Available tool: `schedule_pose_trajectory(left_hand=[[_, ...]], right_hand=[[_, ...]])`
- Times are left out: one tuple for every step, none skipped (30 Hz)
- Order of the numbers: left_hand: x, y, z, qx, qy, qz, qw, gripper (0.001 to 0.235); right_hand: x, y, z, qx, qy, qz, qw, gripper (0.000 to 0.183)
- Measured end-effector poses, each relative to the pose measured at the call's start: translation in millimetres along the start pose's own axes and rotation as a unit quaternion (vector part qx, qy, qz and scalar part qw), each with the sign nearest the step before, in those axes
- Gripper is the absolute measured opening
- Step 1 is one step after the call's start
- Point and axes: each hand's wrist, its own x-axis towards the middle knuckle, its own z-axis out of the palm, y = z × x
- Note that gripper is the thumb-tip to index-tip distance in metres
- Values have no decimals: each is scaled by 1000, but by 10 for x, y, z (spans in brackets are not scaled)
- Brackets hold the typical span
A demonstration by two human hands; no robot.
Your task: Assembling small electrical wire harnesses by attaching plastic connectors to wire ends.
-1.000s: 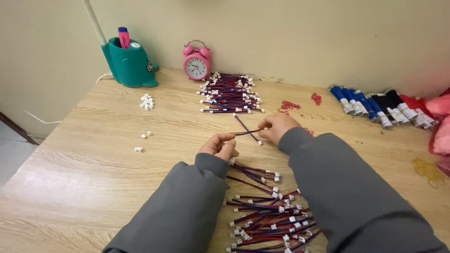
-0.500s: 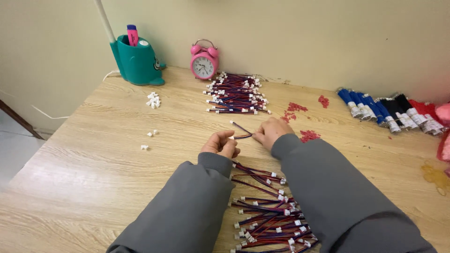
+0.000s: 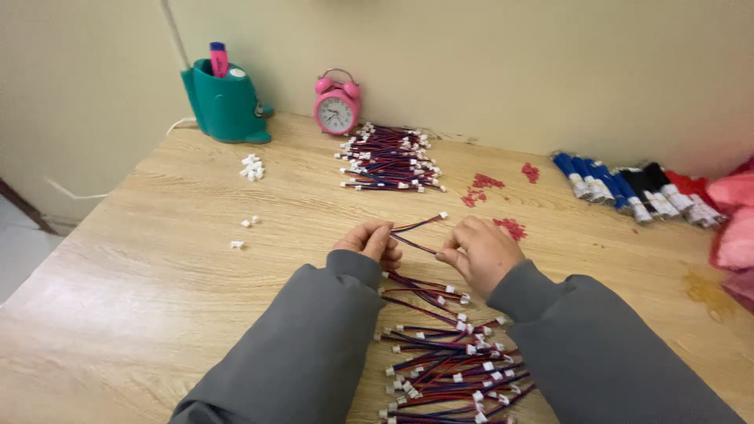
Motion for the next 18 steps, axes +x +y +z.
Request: schedule_pose_trajectory(left_hand=[[-1, -2, 15, 21, 4, -11, 1000, 24], [2, -8, 35, 41, 9, -21, 999, 25], [36, 25, 9, 41, 0, -26, 999, 25], [78, 51, -9, 151, 28, -61, 986, 28], [112, 30, 23, 258, 49, -95, 960, 32], [48, 49, 53, 256, 35, -101, 961, 32], [6, 100, 54, 169, 49, -81, 981, 28], [-30, 156, 45, 81, 65, -62, 993, 23], [-91, 206, 83, 81, 59, -64, 993, 23], [-152, 258, 114, 62, 56, -46, 995, 20], [-229, 319, 112, 43, 57, -28, 997, 18], [-212, 304, 112, 45, 55, -30, 997, 18], [-205, 292, 98, 45, 48, -24, 998, 18], [-198, 284, 80, 44, 41, -18, 998, 19], [-206, 298, 95, 45, 42, -18, 998, 19], [-215, 314, 107, 53, 47, -21, 997, 17], [-233, 324, 114, 60, 52, -24, 997, 16], [-245, 336, 116, 60, 53, -25, 996, 16]], right_hand=[[1, 56, 0, 32, 17, 9, 999, 27], [3, 119, 1, 63, 35, 18, 997, 28], [2, 214, -36, 59, 36, 27, 997, 28], [-1, 320, -73, 83, 71, 67, 992, 25], [-59, 465, -128, 101, 106, 111, 983, 23], [-142, 612, -123, 93, 107, 125, 982, 23], [-188, 738, -116, 118, 113, 150, 975, 20], [-234, 858, -110, 142, 120, 174, 967, 17], [-268, 963, -29, 140, 123, 180, 966, 17], [-303, 1063, 54, 127, 106, 203, 965, 15], [-323, 1140, 160, 116, 85, 223, 964, 13], [-303, 1199, 220, 117, 86, 226, 963, 13], [-278, 1246, 292, 119, 64, 226, 965, 10], [-251, 1288, 363, 122, 42, 226, 965, 13], [-248, 1194, 296, 123, 42, 226, 965, 13], [-243, 1096, 229, 117, 33, 214, 969, 18], [-246, 995, 165, 110, 24, 201, 973, 23], [-204, 1049, 250, 111, 23, 200, 973, 23]])
